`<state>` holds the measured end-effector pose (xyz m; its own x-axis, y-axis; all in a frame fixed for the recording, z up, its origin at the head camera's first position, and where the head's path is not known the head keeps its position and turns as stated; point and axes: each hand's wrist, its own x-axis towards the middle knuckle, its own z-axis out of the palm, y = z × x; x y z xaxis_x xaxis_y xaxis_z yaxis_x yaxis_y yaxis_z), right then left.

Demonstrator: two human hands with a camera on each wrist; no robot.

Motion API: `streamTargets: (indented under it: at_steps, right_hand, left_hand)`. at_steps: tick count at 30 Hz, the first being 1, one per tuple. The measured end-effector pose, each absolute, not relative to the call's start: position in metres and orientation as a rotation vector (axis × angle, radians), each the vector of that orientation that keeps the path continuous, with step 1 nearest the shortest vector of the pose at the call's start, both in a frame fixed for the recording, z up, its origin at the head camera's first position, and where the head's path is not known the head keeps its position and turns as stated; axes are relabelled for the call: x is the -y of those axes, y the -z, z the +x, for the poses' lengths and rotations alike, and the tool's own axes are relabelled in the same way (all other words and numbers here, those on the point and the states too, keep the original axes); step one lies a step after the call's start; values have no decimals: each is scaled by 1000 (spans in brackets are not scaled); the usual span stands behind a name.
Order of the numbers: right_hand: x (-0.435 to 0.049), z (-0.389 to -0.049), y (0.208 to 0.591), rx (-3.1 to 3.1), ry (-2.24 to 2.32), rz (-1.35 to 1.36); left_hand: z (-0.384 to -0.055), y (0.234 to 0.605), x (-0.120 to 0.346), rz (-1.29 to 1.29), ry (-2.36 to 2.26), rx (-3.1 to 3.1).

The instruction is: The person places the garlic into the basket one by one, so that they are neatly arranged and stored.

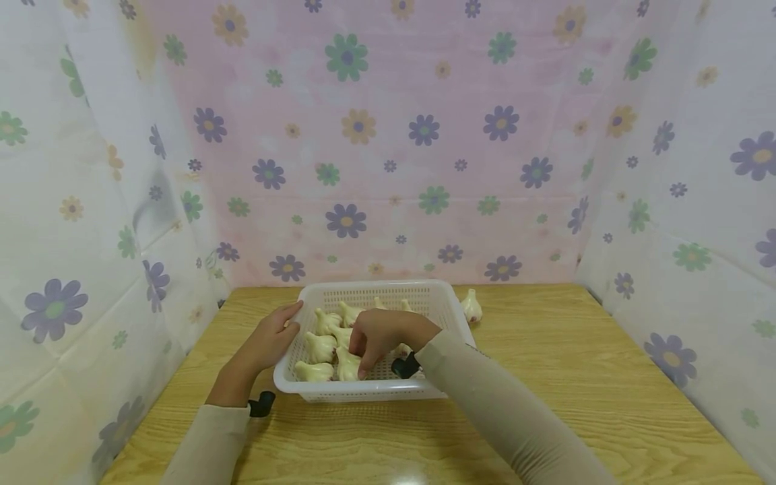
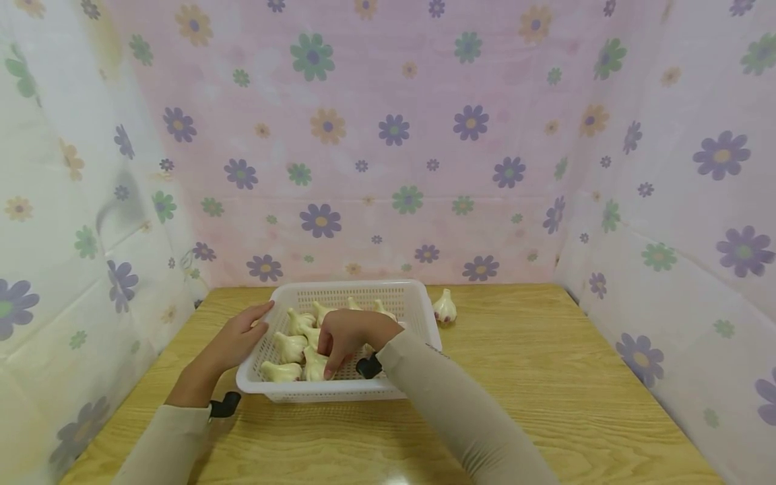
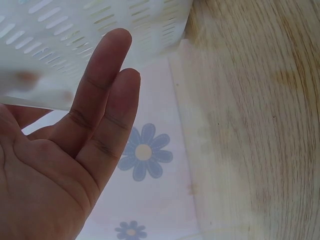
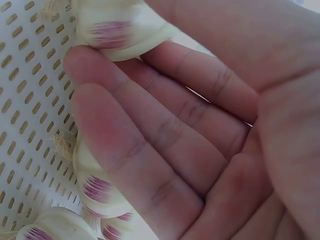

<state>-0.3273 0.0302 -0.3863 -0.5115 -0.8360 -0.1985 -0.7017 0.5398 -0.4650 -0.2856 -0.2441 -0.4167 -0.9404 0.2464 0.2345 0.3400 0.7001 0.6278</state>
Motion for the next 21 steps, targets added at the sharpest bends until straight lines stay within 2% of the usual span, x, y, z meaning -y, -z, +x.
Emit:
streamTargets:
  at_steps: [6, 21]
  right_hand:
    - [-33, -325, 384, -2410, 552, -1086]
    - [-48, -327, 377, -2355, 692, -1034]
  left_hand:
    - [-286, 416, 244, -493, 1050, 2766]
    - [-290, 421, 246, -474, 1078, 2774]
